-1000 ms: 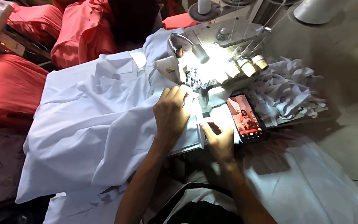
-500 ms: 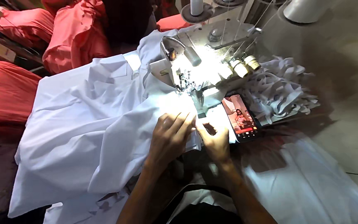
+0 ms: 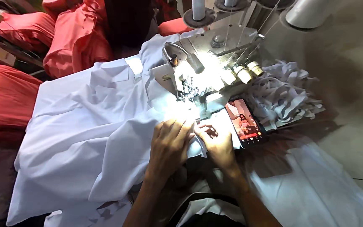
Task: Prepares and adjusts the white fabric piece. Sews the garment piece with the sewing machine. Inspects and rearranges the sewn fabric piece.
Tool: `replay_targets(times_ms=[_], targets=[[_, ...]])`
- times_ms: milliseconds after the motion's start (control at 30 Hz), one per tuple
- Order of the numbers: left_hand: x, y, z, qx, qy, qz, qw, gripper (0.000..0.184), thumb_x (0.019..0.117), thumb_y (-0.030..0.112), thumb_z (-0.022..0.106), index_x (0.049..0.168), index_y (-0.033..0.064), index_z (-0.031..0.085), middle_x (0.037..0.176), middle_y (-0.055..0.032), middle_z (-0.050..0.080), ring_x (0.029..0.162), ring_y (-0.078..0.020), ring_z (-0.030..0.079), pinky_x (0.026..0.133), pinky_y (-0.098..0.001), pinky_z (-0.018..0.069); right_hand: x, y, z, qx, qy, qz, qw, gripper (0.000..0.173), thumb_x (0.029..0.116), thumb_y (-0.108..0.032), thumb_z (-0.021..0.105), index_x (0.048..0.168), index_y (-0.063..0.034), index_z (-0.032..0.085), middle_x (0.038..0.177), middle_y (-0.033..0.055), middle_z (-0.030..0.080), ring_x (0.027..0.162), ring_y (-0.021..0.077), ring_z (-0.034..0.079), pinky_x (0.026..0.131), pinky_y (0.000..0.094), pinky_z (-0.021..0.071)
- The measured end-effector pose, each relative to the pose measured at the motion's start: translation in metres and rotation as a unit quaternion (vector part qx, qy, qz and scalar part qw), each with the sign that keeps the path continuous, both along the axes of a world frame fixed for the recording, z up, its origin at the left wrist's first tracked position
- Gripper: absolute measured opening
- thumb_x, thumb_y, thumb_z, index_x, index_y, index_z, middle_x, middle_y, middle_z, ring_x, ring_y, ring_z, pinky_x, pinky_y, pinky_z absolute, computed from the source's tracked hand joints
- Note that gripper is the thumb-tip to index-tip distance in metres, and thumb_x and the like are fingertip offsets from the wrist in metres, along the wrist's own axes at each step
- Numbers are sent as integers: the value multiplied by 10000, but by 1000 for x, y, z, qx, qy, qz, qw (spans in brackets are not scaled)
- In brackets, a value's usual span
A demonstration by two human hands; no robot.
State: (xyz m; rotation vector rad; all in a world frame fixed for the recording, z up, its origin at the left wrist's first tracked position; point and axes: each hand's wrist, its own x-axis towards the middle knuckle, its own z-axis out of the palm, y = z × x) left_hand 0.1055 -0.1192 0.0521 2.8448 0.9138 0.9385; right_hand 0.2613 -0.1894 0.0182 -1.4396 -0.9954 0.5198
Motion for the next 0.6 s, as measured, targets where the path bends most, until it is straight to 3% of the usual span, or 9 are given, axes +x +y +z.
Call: replay_targets(times_ms=[200,467,600], targets=[[2,2,-1,-42,-14,42,998,409,1079,366,445,1286,138,715,1359,-72,653,1228,-268,568,1008,-430,434,0,-2,5,-13,-6,16,1000,98,891,-118,757,963,-54,740,864,3,745,762,52,710,710,196,612],[4,10,5,-88,-6,9,996,421,1077,342,446,1331,87,664,1384,-70,622,1354,-280,486,1099,-462,396,-1,-9,11,-1,11,20,1000,88,899,-113,738,955,-45,736,855,2,732,738,43,689,681,181,595],[5,6,9,-133,-27,2,991,443,1064,329,493,1377,29,585,1420,-164,539,1314,-264,532,1082,-376,472,-1,-16,14,0,24,13,1000,105,897,-124,737,964,-44,734,844,0,727,725,36,685,656,172,589]])
